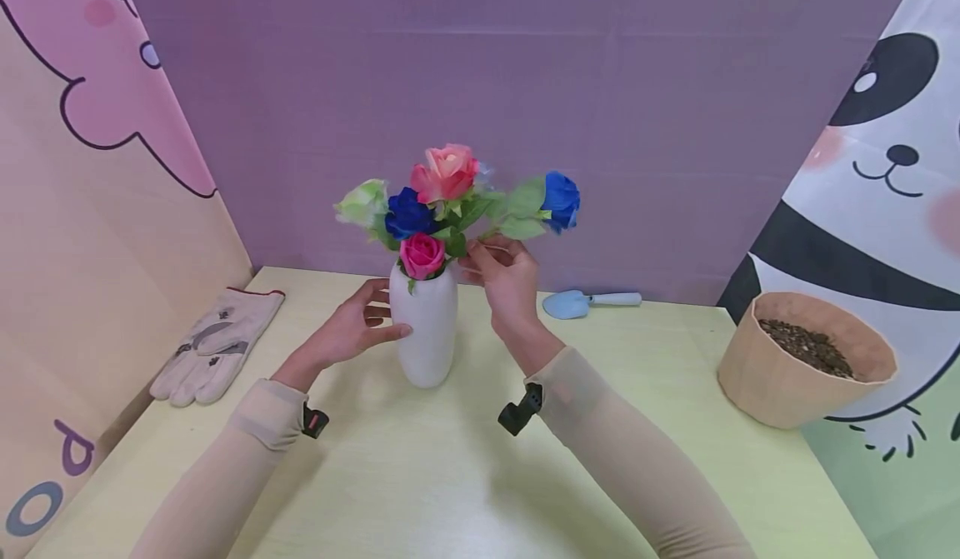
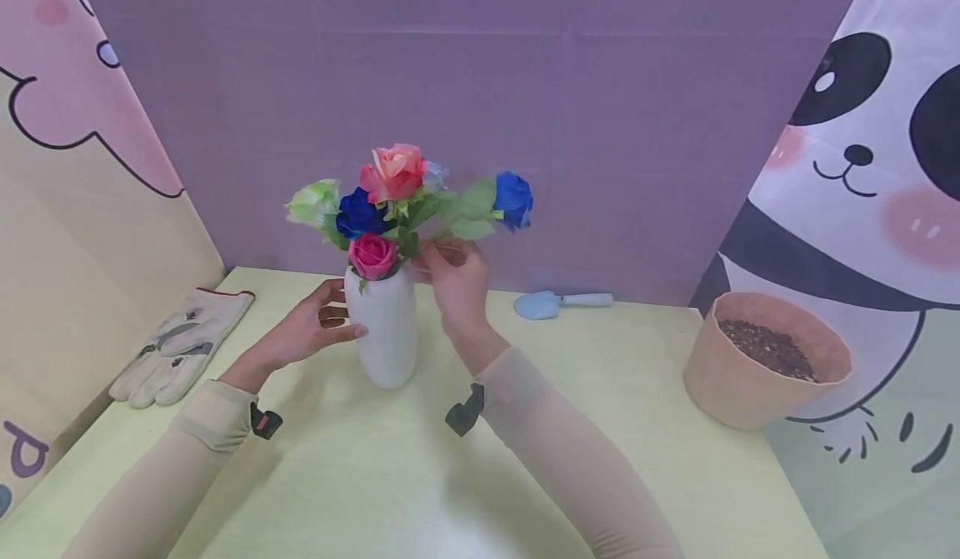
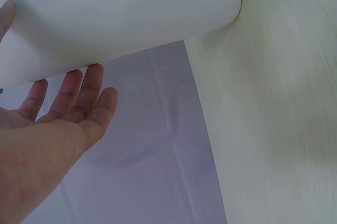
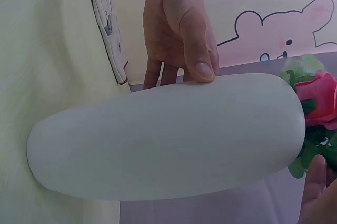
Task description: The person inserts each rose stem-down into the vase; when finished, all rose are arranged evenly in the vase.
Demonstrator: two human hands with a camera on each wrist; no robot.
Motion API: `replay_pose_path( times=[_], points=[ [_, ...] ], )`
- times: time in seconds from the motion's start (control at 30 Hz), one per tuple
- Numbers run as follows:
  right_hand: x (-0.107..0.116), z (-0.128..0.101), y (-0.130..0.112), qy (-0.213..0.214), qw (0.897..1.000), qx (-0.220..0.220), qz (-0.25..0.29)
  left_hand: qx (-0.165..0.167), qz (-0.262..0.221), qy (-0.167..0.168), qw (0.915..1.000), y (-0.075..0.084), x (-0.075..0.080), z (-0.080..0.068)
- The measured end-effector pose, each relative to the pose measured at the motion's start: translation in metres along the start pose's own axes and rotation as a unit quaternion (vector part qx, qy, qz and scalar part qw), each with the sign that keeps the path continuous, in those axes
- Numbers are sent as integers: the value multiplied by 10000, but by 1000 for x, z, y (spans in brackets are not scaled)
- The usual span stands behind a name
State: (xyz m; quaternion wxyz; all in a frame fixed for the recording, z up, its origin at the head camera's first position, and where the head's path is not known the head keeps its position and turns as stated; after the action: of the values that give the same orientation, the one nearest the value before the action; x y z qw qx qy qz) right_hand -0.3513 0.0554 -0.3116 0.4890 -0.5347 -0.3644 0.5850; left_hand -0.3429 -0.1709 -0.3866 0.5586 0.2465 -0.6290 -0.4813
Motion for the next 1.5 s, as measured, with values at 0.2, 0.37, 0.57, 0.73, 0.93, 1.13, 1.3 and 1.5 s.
replay_pose_path(
  times=[0.2, 0.37, 0.57, 0.73, 0.93, 1.13, 1.3, 1.5],
  points=[
    [2, 0, -2, 142, 9996, 108, 226, 20, 79, 0, 10000, 3, 1, 0],
    [2, -1, -5, 226, 9995, 166, 105, 19, 49, 13, 10000, 4, 0, 0],
    [0, -1, -5, 257, 9991, 207, -276, 57, 107, 18, 9999, 4, 0, -1],
    [-4, -1, -3, 164, 9971, 132, -727, 77, 137, 16, 9999, 3, 1, 0],
    [-9, 0, 1, -30, 9952, -41, -976, 88, 142, 20, 9999, 4, 0, -1],
    [-13, -1, 4, -141, 9942, -79, -1067, 123, 79, 34, 9999, 5, 0, -3],
    [-13, -2, 8, -164, 9943, -152, -1038, 86, 119, 20, 9999, 5, -1, -3],
    [-12, -4, 10, -144, 9963, -68, -846, 78, 153, 26, 9998, 4, -1, -3]
  ],
)
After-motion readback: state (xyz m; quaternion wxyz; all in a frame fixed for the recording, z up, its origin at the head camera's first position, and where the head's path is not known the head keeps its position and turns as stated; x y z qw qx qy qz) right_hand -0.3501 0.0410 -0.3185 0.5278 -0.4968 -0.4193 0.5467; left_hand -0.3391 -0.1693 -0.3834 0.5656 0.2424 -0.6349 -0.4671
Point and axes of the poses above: each hand's wrist, its own z-axis towards the middle knuckle, its own x-axis out of the back of the hand, y = z × x, the point moved 6 cm from there along z, towards the middle knuckle, and after that the axes turned 2 degrees about -z, right-handed, at the moved point
